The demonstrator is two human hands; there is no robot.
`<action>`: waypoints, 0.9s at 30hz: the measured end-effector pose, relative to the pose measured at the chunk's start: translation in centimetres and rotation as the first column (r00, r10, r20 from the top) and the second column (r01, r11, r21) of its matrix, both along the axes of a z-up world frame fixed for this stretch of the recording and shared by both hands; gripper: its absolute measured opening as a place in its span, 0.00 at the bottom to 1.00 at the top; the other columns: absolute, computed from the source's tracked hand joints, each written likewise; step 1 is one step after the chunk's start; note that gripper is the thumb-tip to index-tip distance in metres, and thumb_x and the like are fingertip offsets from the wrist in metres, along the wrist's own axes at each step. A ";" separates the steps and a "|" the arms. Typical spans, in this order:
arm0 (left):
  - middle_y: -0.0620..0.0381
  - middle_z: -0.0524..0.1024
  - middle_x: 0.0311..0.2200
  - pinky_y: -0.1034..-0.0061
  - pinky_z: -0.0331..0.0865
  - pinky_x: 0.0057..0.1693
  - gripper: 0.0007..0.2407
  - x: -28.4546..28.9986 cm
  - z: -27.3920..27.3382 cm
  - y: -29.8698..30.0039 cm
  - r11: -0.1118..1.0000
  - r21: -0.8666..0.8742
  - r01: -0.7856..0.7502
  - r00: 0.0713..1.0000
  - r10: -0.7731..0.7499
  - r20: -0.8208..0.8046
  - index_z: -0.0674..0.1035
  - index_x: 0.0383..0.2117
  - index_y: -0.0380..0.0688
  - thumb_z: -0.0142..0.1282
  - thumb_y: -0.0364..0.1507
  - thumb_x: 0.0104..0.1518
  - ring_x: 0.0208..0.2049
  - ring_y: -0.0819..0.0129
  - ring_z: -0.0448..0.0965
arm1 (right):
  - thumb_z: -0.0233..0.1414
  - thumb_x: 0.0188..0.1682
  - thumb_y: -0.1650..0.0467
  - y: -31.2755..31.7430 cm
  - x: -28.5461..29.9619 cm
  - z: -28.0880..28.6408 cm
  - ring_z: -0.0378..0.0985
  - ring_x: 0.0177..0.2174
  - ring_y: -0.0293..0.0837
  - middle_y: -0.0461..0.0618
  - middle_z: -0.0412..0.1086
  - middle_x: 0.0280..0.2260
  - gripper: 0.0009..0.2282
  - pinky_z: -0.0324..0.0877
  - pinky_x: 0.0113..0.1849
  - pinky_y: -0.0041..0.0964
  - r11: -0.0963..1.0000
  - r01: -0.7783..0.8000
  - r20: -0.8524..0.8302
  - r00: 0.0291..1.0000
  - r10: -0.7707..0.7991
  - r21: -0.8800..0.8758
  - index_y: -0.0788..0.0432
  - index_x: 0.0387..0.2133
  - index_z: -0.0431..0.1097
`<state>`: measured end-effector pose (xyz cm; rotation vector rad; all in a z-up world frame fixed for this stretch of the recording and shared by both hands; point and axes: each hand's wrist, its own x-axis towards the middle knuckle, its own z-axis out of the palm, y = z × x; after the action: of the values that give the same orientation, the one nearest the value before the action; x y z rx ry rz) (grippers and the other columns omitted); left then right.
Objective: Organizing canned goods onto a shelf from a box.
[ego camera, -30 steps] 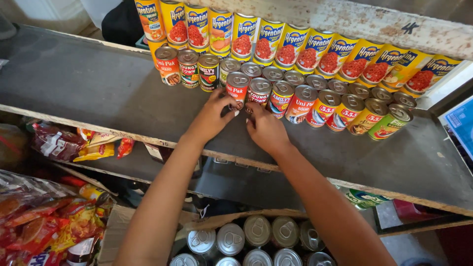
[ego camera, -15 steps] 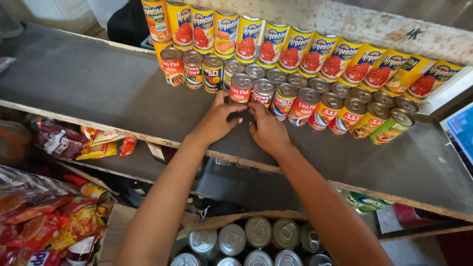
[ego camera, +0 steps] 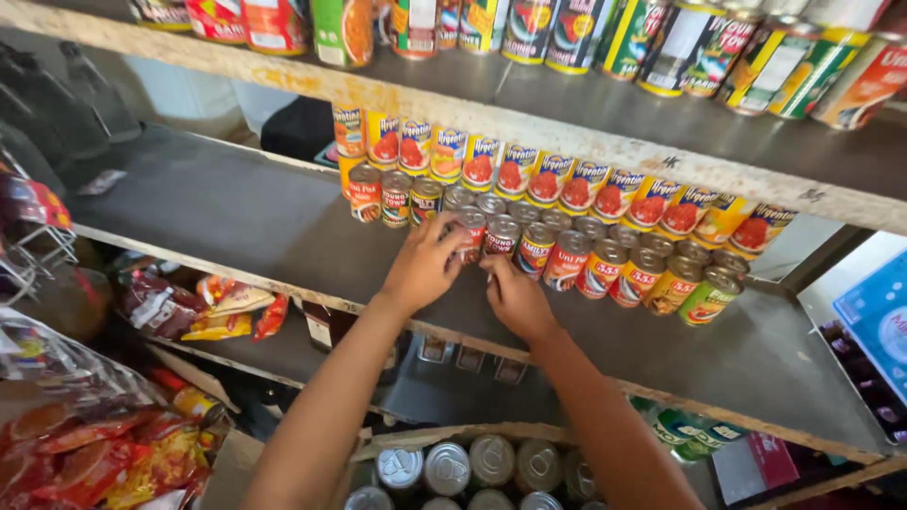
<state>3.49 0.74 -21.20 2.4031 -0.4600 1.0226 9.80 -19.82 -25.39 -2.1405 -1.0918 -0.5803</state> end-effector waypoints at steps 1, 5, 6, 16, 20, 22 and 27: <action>0.47 0.69 0.57 0.56 0.66 0.61 0.16 -1.2 1.6 -0.2 0.999 0.047 -0.003 0.991 -0.003 0.132 0.79 0.47 0.47 0.61 0.24 0.51 0.57 0.44 0.70 | 0.51 0.50 0.76 0.0 -0.3 0.1 0.79 0.41 0.60 0.59 0.75 0.40 0.13 0.73 0.38 0.51 0.999 -0.034 0.066 0.997 0.032 0.035 0.58 0.48 0.65; 0.52 0.74 0.50 0.56 0.64 0.57 0.14 -6.5 11.3 -0.9 0.978 0.201 -0.050 0.794 -0.083 0.602 0.77 0.50 0.45 0.58 0.25 0.56 0.54 0.51 0.74 | 0.51 0.49 0.77 0.8 -3.7 3.1 0.80 0.40 0.58 0.58 0.75 0.41 0.12 0.75 0.37 0.50 0.981 -0.183 0.247 0.956 0.161 0.069 0.58 0.47 0.68; 0.52 0.74 0.50 0.56 0.64 0.57 0.14 -6.9 13.9 -0.7 0.977 0.205 -0.061 0.790 -0.078 0.608 0.77 0.50 0.45 0.58 0.25 0.56 0.54 0.51 0.74 | 0.51 0.49 0.77 1.2 -4.7 5.0 0.80 0.40 0.58 0.58 0.75 0.41 0.12 0.75 0.37 0.50 0.978 -0.194 0.256 0.952 0.170 0.072 0.58 0.47 0.68; 0.47 0.71 0.51 0.56 0.65 0.58 0.18 2.6 26.0 1.9 0.929 0.029 -0.369 0.770 0.288 0.569 0.73 0.53 0.39 0.61 0.28 0.56 0.54 0.47 0.70 | 0.55 0.58 0.73 -1.0 -2.4 32.2 0.77 0.39 0.58 0.58 0.72 0.38 0.05 0.70 0.40 0.52 0.953 0.078 0.599 0.761 -0.247 0.293 0.60 0.44 0.68; 0.42 0.65 0.55 0.58 0.64 0.59 0.32 5.8 25.0 3.2 0.873 -0.072 -0.483 0.806 0.475 0.353 0.67 0.62 0.27 0.62 0.22 0.45 0.56 0.45 0.65 | 0.57 0.51 0.73 -3.4 7.6 35.1 0.66 0.55 0.70 0.70 0.66 0.56 0.21 0.66 0.52 0.59 0.973 0.213 0.642 0.734 -0.223 0.093 0.63 0.58 0.62; 0.38 0.64 0.55 0.59 0.63 0.59 0.30 6.8 24.4 3.8 0.860 -0.042 -0.508 0.774 0.478 0.415 0.69 0.57 0.26 0.63 0.23 0.42 0.55 0.42 0.64 | 0.58 0.47 0.71 -4.1 13.2 33.8 0.60 0.56 0.75 0.69 0.63 0.59 0.28 0.59 0.55 0.64 0.935 0.352 0.531 0.800 -0.279 -0.038 0.58 0.63 0.58; 0.34 0.63 0.56 0.61 0.64 0.61 0.26 6.0 24.2 3.6 0.870 -0.022 -0.492 0.787 0.455 0.417 0.71 0.53 0.29 0.63 0.22 0.42 0.54 0.41 0.65 | 0.64 0.39 0.64 -3.2 10.6 33.6 0.48 0.61 0.82 0.80 0.52 0.61 0.43 0.54 0.58 0.67 0.801 0.486 0.246 0.873 -0.422 -0.350 0.43 0.71 0.49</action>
<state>9.47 4.35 2.96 2.4337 -0.0165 1.7854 20.45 -23.02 8.17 -2.7996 -0.8158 -0.8092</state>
